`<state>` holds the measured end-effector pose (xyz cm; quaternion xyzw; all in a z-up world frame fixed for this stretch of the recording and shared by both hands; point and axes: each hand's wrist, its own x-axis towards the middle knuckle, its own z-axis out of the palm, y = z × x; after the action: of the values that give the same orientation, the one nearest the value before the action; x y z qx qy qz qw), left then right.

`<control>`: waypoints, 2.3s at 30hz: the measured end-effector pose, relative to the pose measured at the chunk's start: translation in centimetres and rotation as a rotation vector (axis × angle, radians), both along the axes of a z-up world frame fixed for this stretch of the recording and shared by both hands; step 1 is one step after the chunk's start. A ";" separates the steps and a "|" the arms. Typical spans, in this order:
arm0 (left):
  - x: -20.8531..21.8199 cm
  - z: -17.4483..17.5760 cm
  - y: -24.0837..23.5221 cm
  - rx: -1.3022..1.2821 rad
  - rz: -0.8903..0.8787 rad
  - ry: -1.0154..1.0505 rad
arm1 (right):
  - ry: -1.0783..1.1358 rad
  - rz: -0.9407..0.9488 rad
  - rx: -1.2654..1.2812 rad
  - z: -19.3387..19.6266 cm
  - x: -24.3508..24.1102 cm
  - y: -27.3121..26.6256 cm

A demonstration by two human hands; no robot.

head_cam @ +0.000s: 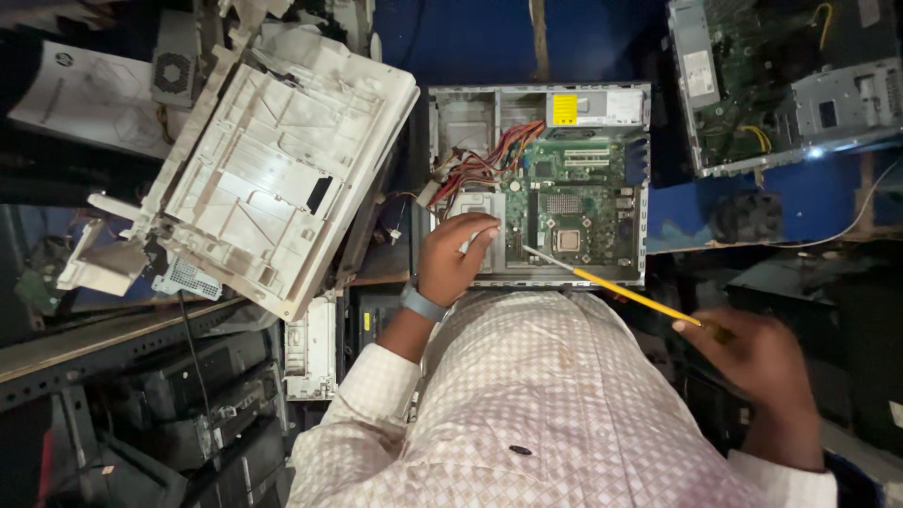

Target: The person uses a yellow screwdriver to remove screws from a computer case, then removes a fan and places it on the table. The person continues to remove additional screws from the motherboard area.

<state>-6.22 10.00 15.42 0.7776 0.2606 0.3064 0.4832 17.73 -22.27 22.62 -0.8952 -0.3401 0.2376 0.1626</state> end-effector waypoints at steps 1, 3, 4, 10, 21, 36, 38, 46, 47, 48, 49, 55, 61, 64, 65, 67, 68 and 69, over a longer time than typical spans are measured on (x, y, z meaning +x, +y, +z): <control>0.2 0.3 0.0 0.012 -0.007 0.017 | 0.020 -0.005 0.032 0.1 0.3 0.1; 0.7 0.8 -0.2 0.035 -0.020 0.051 | 0.060 -0.016 0.094 0.1 1.1 0.2; 1.0 0.9 -0.3 0.025 -0.028 0.037 | 0.043 0.002 0.105 0.1 1.4 0.3; 2.4 1.0 -1.1 -0.105 -0.097 -0.044 | 0.043 0.044 0.134 -0.4 3.3 0.4; 3.9 0.5 -2.5 -0.226 -0.140 -0.049 | 0.076 0.051 0.192 -0.6 4.5 -0.3; 5.2 0.9 -2.2 -0.151 -0.155 0.002 | 0.096 -0.023 0.207 -1.2 4.8 -1.4; 5.3 0.9 -2.2 -0.164 -0.163 -0.006 | 0.116 -0.010 0.235 -1.1 4.9 -1.3; 5.6 0.6 -2.0 -0.175 -0.178 -0.035 | 0.139 -0.017 0.257 -0.8 4.8 -1.0; 5.6 0.6 -2.0 -0.175 -0.176 -0.036 | 0.153 -0.021 0.250 -0.8 4.8 -1.0; 5.5 0.5 -2.0 -0.175 -0.173 -0.037 | 0.166 -0.024 0.242 -0.7 4.8 -0.9; 5.5 0.5 -2.1 -0.172 -0.173 -0.041 | 0.164 -0.015 0.250 -0.7 4.8 -0.9; 5.4 0.1 -1.9 -0.200 -0.184 -0.050 | 0.131 -0.016 0.177 -0.6 4.9 -0.8; 5.3 -0.1 -2.0 -0.171 -0.174 -0.046 | 0.140 -0.025 0.215 -1.2 5.0 -1.0; 5.3 -0.2 -2.0 -0.171 -0.174 -0.045 | 0.157 -0.039 0.241 -1.4 4.9 -1.1; 5.4 -0.2 -2.0 -0.170 -0.174 -0.043 | 0.159 -0.045 0.234 -1.4 4.9 -1.2; 5.5 -0.2 -2.0 -0.164 -0.172 -0.034 | 0.153 -0.048 0.210 -1.4 5.0 -1.2; 5.5 -0.1 -2.0 -0.159 -0.170 -0.027 | 0.146 -0.046 0.194 -1.4 5.0 -1.2; 5.5 0.0 -2.0 -0.154 -0.169 -0.019 | 0.139 -0.043 0.177 -1.4 5.0 -1.2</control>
<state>-0.69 8.05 15.43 0.7546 0.2121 0.2509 0.5680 22.72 -23.50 21.23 -0.8658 -0.3284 0.2645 0.2695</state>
